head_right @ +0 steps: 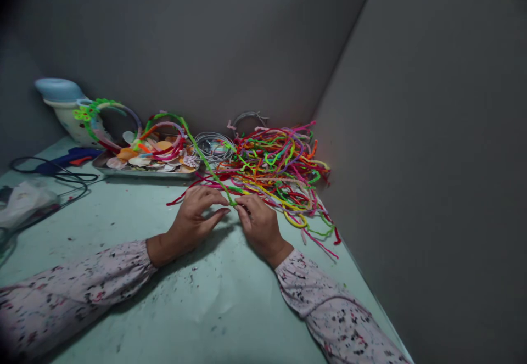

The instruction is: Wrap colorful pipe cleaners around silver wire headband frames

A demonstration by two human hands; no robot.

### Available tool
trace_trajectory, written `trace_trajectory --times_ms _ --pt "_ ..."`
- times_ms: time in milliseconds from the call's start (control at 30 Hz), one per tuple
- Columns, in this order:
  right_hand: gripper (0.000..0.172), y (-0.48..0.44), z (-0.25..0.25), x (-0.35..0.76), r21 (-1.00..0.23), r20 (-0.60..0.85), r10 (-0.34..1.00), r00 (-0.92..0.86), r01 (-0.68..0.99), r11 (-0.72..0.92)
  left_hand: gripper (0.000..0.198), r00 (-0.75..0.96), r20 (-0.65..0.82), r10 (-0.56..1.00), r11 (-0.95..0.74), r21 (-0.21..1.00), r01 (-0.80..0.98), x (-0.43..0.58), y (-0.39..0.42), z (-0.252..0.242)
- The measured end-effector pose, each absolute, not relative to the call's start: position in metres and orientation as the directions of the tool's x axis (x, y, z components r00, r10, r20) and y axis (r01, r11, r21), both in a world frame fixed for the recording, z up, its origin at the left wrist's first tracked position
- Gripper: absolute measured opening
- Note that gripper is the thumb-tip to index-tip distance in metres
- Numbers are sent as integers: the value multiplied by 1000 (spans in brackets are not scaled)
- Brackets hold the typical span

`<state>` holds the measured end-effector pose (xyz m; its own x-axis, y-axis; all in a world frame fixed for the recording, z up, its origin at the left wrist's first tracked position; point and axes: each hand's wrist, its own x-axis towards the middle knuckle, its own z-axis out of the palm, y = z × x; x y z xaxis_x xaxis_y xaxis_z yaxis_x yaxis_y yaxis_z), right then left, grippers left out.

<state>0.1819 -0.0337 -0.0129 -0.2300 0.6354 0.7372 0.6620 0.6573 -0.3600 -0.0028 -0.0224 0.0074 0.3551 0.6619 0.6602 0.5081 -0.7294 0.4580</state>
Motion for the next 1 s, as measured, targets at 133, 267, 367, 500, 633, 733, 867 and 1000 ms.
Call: trace_trajectory --times_ms 133,267,367,500,633,733,867,1000 --pt "16 -34 -13 181 -341 744 622 -244 662 667 12 364 663 654 -733 438 520 -3 -21 6" --pt "16 -34 -15 181 -339 746 617 -252 654 677 12 354 685 636 -745 428 511 -3 -19 4" --pt "15 -34 -14 181 -341 740 621 -258 652 677 11 346 694 631 -748 429 506 -4 -18 3" --pt "15 -35 -13 181 -328 735 621 -273 658 678 11 337 706 623 -754 427 500 -3 -18 3" --pt "14 -36 -12 181 -312 742 609 -280 660 684 10 340 708 619 -755 417 506 -3 -17 4" --pt "13 -36 -12 181 -300 746 602 -286 663 686 10 346 704 620 -754 415 509 -3 -17 4" --pt "14 -35 -13 181 -281 747 596 -296 672 685 9 348 706 617 -757 412 507 -3 -17 3" --pt "13 -36 -13 182 -259 752 584 -306 678 688 9 353 698 623 -755 418 505 -2 -17 3"
